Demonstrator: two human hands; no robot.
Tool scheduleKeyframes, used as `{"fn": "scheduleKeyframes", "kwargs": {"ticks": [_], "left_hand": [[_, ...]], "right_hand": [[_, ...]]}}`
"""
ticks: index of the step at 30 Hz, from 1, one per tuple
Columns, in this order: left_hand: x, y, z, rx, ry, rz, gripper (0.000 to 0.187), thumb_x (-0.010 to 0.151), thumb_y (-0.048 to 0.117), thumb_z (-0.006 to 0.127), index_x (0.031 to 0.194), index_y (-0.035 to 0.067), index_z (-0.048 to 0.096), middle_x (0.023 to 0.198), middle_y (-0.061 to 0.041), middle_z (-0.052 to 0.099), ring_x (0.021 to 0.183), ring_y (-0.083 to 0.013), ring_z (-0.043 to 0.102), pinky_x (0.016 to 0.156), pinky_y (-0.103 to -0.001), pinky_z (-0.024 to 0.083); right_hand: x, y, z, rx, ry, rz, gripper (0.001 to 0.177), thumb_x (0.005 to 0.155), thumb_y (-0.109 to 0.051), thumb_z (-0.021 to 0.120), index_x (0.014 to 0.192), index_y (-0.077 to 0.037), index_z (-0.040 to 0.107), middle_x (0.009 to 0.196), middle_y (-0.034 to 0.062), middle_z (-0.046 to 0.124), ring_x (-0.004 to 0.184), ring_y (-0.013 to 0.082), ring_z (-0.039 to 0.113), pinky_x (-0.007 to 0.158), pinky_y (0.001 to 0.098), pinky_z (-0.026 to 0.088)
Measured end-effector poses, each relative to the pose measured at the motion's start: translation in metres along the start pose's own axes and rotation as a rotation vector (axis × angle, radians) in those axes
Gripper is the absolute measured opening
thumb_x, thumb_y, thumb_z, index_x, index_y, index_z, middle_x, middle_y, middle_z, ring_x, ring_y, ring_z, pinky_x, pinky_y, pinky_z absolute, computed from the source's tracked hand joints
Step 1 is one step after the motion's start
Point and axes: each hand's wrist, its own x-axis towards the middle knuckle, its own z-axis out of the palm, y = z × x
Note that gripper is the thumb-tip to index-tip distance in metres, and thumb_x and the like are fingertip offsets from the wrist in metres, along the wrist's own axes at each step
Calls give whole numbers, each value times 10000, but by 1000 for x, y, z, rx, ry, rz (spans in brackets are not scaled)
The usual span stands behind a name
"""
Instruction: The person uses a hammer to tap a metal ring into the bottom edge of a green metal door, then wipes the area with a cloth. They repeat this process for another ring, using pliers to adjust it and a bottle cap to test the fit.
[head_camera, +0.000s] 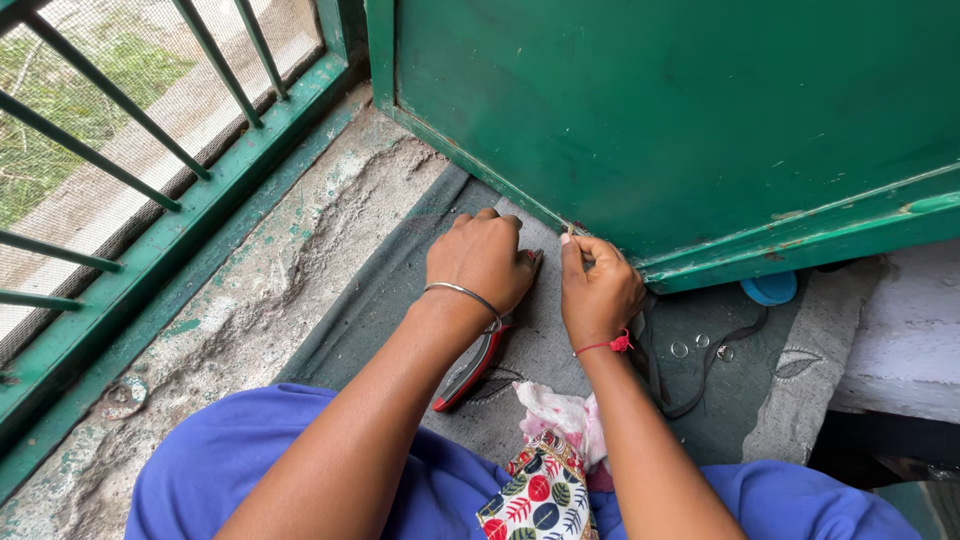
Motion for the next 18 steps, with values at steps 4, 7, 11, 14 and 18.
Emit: {"fn": "scheduleKeyframes", "kwargs": {"ticks": [4, 7, 11, 14, 18], "left_hand": [[1, 1, 0, -6, 3, 3, 310, 820, 329, 732, 962, 54, 749, 1132, -158, 694, 1096, -372, 634, 884, -493, 537], [2, 0, 2, -9, 4, 8, 298, 825, 320, 728, 957, 54, 751, 1130, -156, 696, 1094, -373, 635, 883, -491, 538], [2, -1, 4, -4, 11, 14, 305, 828, 323, 729, 967, 52, 750, 1121, -162, 701, 1085, -375, 641, 886, -484, 543], [3, 1, 3, 2, 4, 19, 306, 823, 323, 731, 961, 50, 749, 1125, -163, 700, 1080, -375, 644, 880, -486, 543], [1, 0, 2, -1, 2, 12, 327, 817, 350, 739, 953, 53, 750, 1121, -169, 695, 1081, -379, 641, 868, -488, 542]], "right_hand": [[-1, 8, -2, -38, 46, 38, 208, 916, -297, 771, 869, -97, 801, 809, 113, 752, 713, 308, 720, 654, 403, 529], [-6, 15, -4, -5, 76, 104, 235, 913, -308, 780, 857, -80, 789, 746, 109, 740, 647, 269, 713, 628, 377, 522], [-6, 14, -4, 47, 53, 133, 250, 921, -293, 777, 855, -51, 775, 689, 105, 719, 574, 215, 690, 600, 343, 511], [-3, 7, 1, 82, 6, 106, 218, 907, -272, 781, 873, -57, 798, 677, 96, 720, 569, 182, 684, 583, 324, 509], [2, 3, 6, 106, -6, 235, 234, 896, -266, 787, 863, -34, 789, 618, 99, 699, 523, 173, 653, 568, 315, 493]]}}
